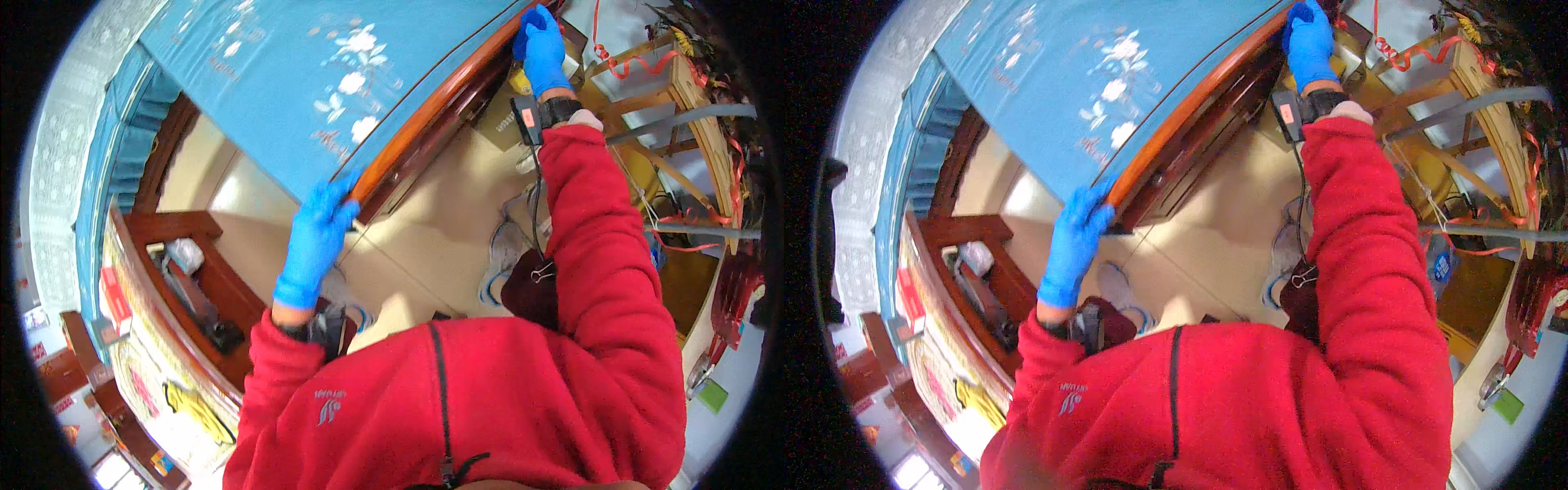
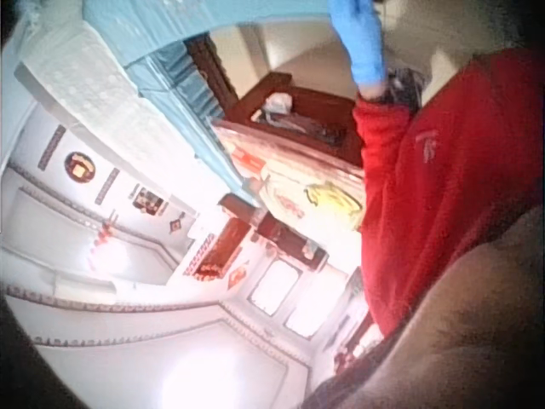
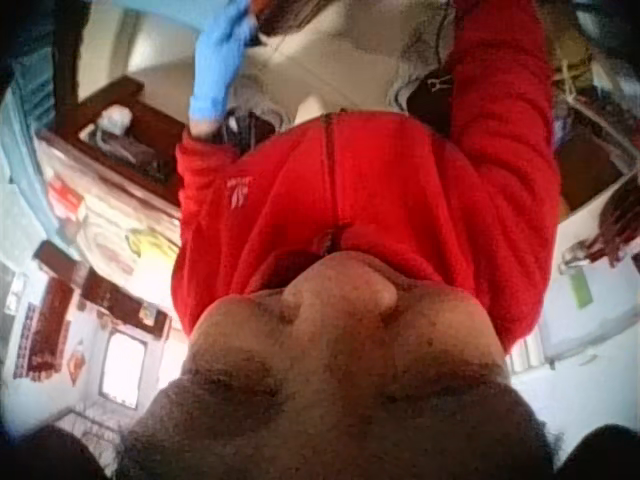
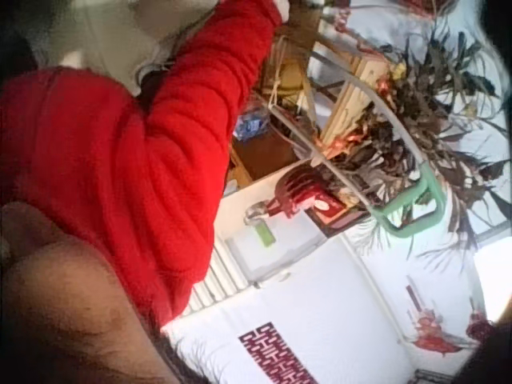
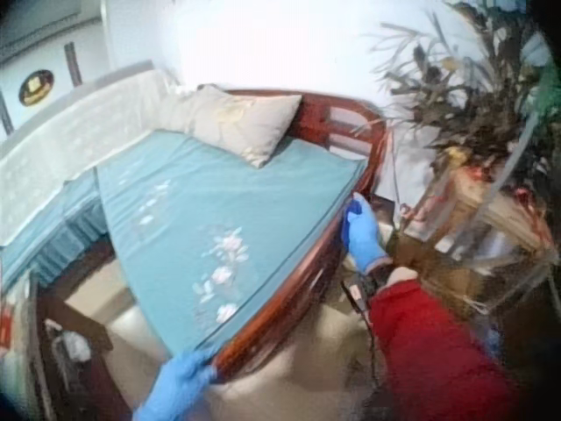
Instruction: The person wipes the floor and wooden furniture with a blue cloth, then moves to a metal rack and wipes its frame and shelves. They handle small boxes and items on the rack, rearranging them while continuing to wipe surfaces.
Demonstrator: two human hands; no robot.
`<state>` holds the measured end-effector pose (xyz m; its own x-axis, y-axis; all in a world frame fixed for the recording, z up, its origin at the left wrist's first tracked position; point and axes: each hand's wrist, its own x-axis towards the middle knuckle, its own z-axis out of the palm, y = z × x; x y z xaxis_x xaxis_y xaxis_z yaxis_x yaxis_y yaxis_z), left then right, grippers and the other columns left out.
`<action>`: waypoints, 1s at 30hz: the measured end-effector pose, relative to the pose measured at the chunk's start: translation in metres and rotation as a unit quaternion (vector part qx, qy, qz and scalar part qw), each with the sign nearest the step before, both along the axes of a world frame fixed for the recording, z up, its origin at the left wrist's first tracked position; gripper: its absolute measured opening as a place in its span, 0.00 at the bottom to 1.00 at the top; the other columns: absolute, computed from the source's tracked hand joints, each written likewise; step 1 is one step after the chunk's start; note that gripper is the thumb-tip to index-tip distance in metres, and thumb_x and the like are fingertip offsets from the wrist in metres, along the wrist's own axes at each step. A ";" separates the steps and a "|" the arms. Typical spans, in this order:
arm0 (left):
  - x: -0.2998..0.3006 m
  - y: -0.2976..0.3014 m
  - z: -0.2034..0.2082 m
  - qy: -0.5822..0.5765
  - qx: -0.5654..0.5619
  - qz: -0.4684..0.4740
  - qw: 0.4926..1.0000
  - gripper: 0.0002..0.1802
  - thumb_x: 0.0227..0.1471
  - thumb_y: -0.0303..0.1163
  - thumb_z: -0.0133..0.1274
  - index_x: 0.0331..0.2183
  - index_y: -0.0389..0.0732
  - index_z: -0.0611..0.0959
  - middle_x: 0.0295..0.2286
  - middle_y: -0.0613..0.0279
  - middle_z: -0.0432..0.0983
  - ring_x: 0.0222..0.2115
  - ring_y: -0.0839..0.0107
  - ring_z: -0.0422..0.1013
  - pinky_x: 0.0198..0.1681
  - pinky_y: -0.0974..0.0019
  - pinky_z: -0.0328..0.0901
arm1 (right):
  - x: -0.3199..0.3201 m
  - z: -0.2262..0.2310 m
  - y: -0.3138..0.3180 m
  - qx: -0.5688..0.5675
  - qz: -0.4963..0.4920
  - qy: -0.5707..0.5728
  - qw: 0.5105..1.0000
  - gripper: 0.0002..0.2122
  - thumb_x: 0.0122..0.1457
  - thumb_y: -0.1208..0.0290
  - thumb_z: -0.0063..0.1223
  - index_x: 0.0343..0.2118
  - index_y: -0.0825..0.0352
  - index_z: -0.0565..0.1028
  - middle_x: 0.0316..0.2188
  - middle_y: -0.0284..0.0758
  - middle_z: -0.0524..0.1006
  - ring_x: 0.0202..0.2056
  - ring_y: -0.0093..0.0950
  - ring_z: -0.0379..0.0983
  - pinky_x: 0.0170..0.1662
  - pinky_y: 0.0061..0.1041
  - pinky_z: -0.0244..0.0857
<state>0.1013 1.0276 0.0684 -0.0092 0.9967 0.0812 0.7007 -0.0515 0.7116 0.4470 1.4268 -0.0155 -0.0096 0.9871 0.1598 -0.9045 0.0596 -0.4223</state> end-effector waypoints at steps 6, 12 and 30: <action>-0.007 0.001 -0.008 -0.244 -0.065 0.029 0.967 0.17 0.62 0.33 0.48 0.49 0.38 0.80 0.32 0.64 0.73 0.29 0.73 0.67 0.36 0.69 0.65 | -0.094 0.025 -0.165 -0.033 -0.230 -0.447 0.864 0.16 0.60 0.81 0.48 0.52 0.67 0.72 0.37 0.31 0.77 0.35 0.23 0.72 0.40 0.24 0.70; -0.014 0.002 -0.010 -0.400 -0.100 0.062 0.909 0.14 0.62 0.30 0.45 0.42 0.34 0.82 0.23 0.66 0.73 0.23 0.76 0.68 0.32 0.71 0.67 | -0.151 0.038 -0.269 -0.034 -0.159 -0.467 0.869 0.18 0.59 0.85 0.47 0.52 0.65 0.70 0.42 0.31 0.75 0.38 0.24 0.72 0.39 0.24 0.72; -0.038 -0.010 -0.011 -0.460 -0.079 0.163 0.869 0.11 0.59 0.29 0.50 0.41 0.37 0.82 0.24 0.62 0.74 0.22 0.74 0.70 0.29 0.71 0.69 | -0.204 0.000 -0.447 -0.039 0.131 -0.482 0.865 0.21 0.55 0.84 0.52 0.52 0.61 0.70 0.46 0.37 0.74 0.47 0.30 0.72 0.49 0.29 0.69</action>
